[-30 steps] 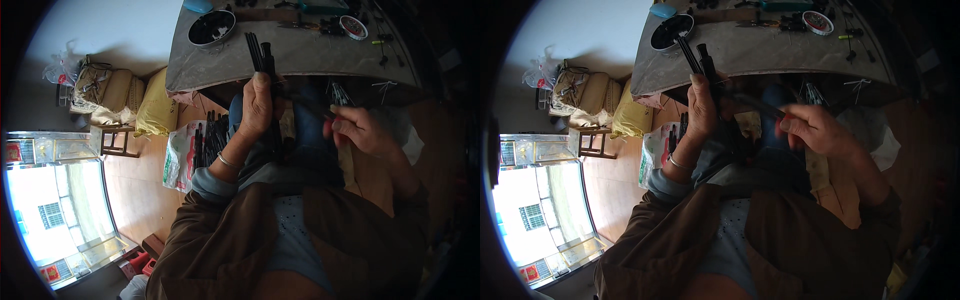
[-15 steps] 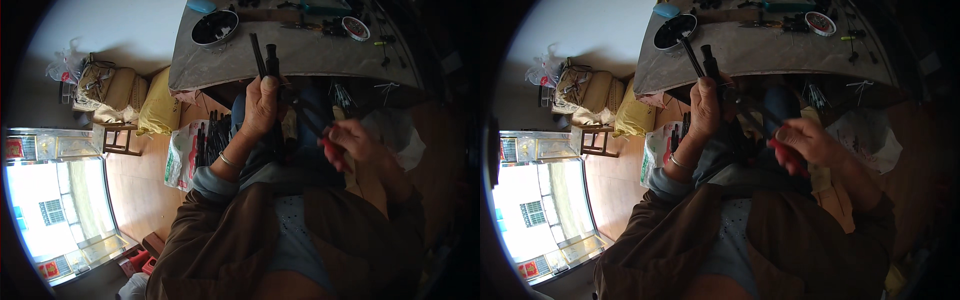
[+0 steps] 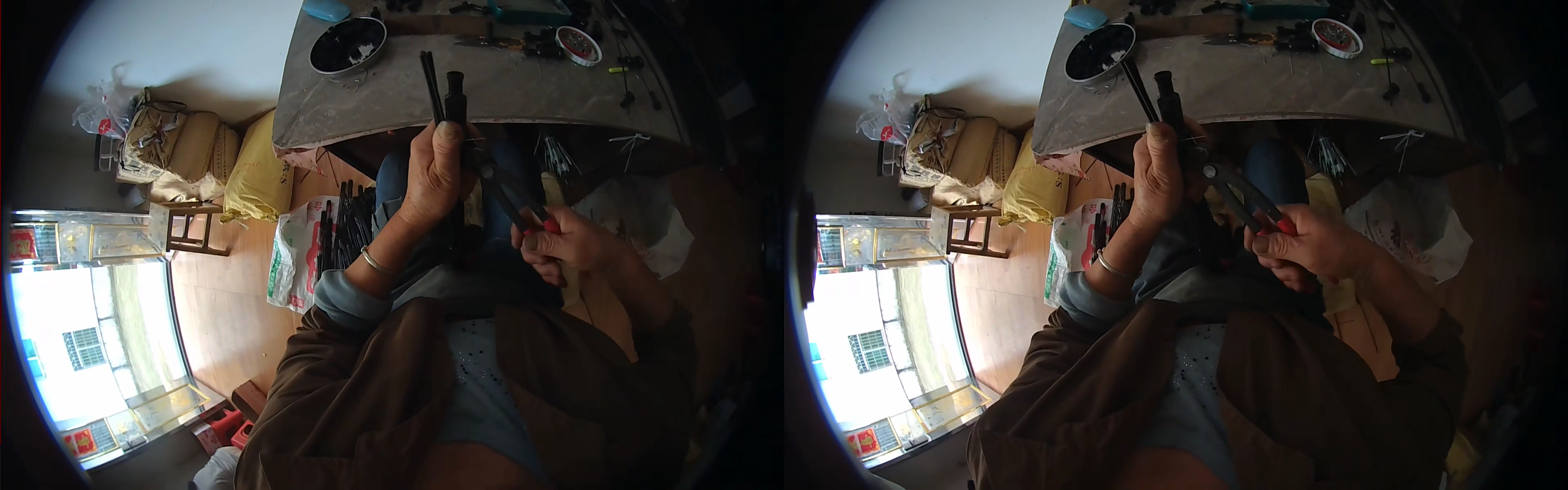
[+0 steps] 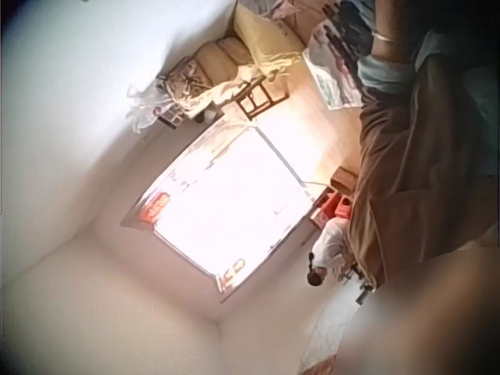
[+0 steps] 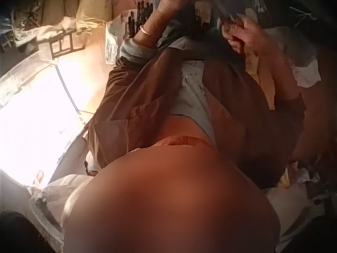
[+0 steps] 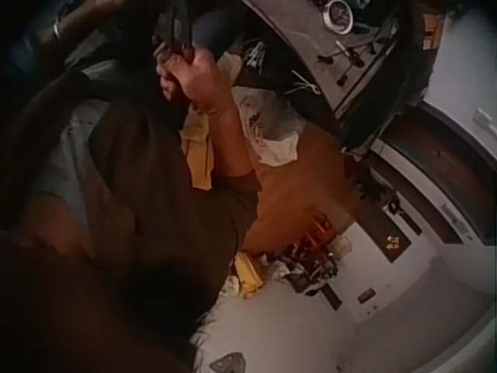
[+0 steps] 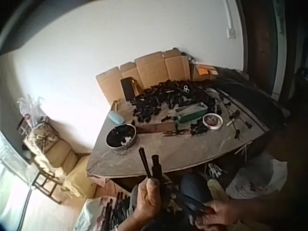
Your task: Assembling the metal ribs and runner of an umbrella frame using wire and pliers.
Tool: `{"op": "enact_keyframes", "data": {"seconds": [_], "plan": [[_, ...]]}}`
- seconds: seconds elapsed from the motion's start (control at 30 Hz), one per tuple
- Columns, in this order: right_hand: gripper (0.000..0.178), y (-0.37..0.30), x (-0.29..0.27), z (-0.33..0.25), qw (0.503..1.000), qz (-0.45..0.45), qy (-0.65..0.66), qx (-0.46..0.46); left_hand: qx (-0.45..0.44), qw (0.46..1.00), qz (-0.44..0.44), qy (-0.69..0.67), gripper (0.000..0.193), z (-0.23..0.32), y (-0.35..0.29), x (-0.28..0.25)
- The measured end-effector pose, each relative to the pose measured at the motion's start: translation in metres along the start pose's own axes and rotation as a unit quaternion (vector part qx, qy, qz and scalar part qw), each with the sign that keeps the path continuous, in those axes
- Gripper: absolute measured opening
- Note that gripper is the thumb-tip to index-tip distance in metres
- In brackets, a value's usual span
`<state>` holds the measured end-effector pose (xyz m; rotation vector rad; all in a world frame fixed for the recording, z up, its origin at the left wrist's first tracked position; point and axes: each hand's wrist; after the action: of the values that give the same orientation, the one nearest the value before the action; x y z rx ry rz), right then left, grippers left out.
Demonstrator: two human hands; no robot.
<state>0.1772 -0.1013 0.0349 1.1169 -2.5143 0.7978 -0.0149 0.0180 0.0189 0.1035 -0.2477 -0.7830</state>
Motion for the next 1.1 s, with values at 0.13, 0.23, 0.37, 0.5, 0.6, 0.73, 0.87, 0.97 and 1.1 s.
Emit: {"op": "enact_keyframes", "data": {"seconds": [0.13, 0.23, 0.37, 0.5, 0.6, 0.73, 0.87, 0.97, 1.1], "plan": [[0.045, -0.01, 0.004, -0.027, 0.999, 0.003, 0.025, -0.024, -0.006, 1.0, -0.013, -0.008, 0.058, 0.003, 0.001, -0.002], [0.042, -0.016, 0.01, -0.048, 0.999, 0.011, 0.023, 0.048, -0.012, 1.0, -0.021, -0.014, 0.059, 0.001, 0.002, -0.003], [0.033, -0.012, 0.021, -0.043, 0.995, 0.04, 0.068, 0.055, -0.014, 0.999, -0.022, -0.027, 0.059, 0.002, 0.003, -0.003], [0.035, 0.005, 0.028, -0.03, 0.994, 0.035, 0.093, 0.049, -0.019, 0.999, -0.013, -0.023, 0.058, 0.001, 0.001, -0.007], [0.037, 0.006, 0.026, -0.028, 0.996, 0.034, 0.078, 0.035, -0.028, 0.999, -0.005, -0.023, 0.058, 0.001, 0.003, -0.008], [0.038, -0.006, 0.018, -0.044, 0.991, 0.02, 0.114, 0.067, -0.02, 0.998, -0.028, -0.046, 0.058, 0.0, 0.003, -0.011], [0.03, -0.012, 0.018, -0.063, 0.99, 0.066, 0.034, 0.116, -0.032, 0.999, -0.016, -0.034, 0.056, 0.002, 0.003, -0.005], [0.022, -0.009, 0.03, -0.088, 0.96, 0.151, -0.129, 0.197, -0.028, 0.999, 0.004, -0.015, 0.053, 0.003, 0.003, -0.002], [0.02, -0.009, 0.028, -0.093, 0.884, 0.202, -0.342, 0.246, 0.003, 0.998, 0.037, 0.049, 0.05, -0.005, 0.007, 0.001]]}}
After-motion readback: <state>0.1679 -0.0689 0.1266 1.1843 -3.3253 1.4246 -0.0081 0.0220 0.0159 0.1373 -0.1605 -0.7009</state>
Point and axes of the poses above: each hand's wrist, its own y-axis towards the middle knuckle, its own x-axis out of the palm, z = x × y, and after that the axes turned 14 degrees about -z, right-handed
